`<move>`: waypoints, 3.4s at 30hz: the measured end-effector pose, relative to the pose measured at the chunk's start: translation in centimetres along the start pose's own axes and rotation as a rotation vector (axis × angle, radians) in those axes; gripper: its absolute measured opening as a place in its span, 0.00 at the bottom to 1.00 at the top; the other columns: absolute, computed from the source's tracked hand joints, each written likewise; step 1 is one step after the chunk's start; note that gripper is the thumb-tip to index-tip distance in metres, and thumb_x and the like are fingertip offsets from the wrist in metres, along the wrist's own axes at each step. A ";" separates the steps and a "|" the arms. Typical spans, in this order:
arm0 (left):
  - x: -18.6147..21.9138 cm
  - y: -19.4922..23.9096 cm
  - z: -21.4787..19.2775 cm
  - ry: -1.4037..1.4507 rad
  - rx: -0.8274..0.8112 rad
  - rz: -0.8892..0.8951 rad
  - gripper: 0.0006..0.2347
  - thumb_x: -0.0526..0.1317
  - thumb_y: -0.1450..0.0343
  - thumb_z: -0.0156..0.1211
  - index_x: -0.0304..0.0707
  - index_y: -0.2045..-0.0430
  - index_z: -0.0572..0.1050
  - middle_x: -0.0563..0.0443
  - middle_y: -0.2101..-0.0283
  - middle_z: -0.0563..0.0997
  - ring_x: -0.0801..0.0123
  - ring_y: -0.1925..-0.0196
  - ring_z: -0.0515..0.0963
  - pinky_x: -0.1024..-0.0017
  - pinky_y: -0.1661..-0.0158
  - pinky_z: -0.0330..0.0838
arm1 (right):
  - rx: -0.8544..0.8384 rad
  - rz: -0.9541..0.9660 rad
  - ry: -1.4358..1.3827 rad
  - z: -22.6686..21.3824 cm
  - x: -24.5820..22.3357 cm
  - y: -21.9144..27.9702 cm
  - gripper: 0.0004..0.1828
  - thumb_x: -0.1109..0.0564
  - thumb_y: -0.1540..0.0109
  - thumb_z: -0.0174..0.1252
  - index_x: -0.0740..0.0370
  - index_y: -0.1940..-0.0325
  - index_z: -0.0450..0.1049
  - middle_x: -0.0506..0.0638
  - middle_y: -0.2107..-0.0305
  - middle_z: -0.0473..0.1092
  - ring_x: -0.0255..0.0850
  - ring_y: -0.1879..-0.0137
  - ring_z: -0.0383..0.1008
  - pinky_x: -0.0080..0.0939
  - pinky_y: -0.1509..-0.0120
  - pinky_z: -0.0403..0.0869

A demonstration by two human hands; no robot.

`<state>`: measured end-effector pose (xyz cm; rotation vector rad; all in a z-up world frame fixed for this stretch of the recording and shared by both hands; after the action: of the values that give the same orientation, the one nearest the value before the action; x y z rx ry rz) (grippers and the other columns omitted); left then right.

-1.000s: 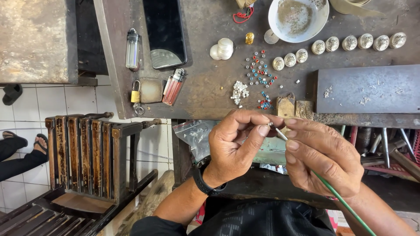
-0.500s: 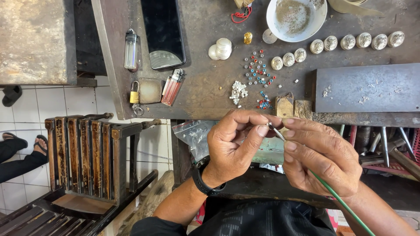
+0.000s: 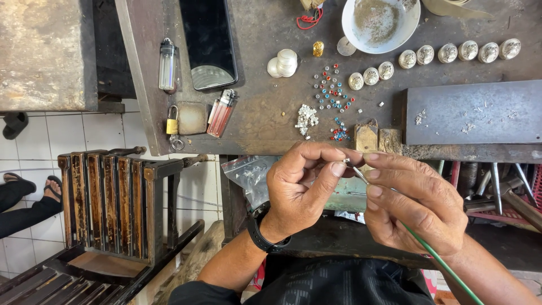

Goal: The person paints small white beads with a fine brush, dipping the brush into a bowl of liquid and applying it to each bead individually. They place the finished beads onto a metal sheet on the table.

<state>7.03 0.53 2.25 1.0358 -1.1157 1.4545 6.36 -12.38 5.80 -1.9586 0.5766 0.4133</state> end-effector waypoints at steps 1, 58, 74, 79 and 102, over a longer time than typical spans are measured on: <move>0.0 0.0 0.0 0.005 -0.002 -0.001 0.03 0.34 0.30 0.47 0.33 0.69 0.65 0.39 0.65 0.76 0.64 0.65 0.78 0.75 0.63 0.77 | -0.008 0.011 0.006 0.0 0.0 0.0 0.04 0.65 0.45 0.49 0.71 0.69 0.64 0.64 0.71 0.65 0.57 0.64 0.73 0.53 0.56 0.78; -1.3 0.3 0.8 0.006 -0.007 -0.024 0.03 0.29 0.34 0.51 0.27 0.71 0.68 0.36 0.67 0.74 0.59 0.62 0.77 0.73 0.62 0.78 | 0.095 0.170 0.106 -4.8 2.9 0.0 0.13 0.75 0.48 0.47 0.68 0.65 0.54 0.55 0.77 0.64 0.45 0.70 0.71 0.36 0.68 0.67; -2.5 0.7 -0.9 -0.212 0.188 0.043 0.04 0.32 0.35 0.48 0.30 0.71 0.65 0.33 0.73 0.72 0.56 0.72 0.76 0.68 0.71 0.77 | 0.012 0.560 0.779 -22.3 8.9 10.6 0.07 0.76 0.39 0.57 0.75 0.58 0.68 0.58 0.65 0.71 0.46 0.62 0.67 0.44 0.52 0.68; -2.5 0.4 -1.1 -0.252 0.209 0.053 0.05 0.33 0.35 0.49 0.31 0.71 0.65 0.35 0.72 0.72 0.59 0.72 0.75 0.69 0.71 0.76 | -0.013 0.598 0.803 -22.5 9.3 11.2 0.06 0.73 0.39 0.57 0.71 0.60 0.70 0.55 0.65 0.71 0.46 0.59 0.68 0.45 0.52 0.65; -1.9 0.0 -1.4 -0.214 0.251 0.082 0.04 0.32 0.36 0.49 0.31 0.72 0.65 0.35 0.74 0.71 0.58 0.72 0.75 0.70 0.73 0.76 | 0.028 0.592 0.757 -22.2 8.1 11.1 0.05 0.75 0.35 0.62 0.78 0.57 0.72 0.61 0.63 0.73 0.46 0.61 0.68 0.42 0.55 0.66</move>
<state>7.23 1.46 0.10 1.3609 -1.1565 1.6076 7.62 -38.26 3.00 -1.8560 1.6516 -0.0077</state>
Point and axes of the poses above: each hand's wrist, its own y-axis away from the middle knuckle, its own z-axis out of the palm, x = y × z, the point moved 7 cm from there along -y, towards the middle knuckle
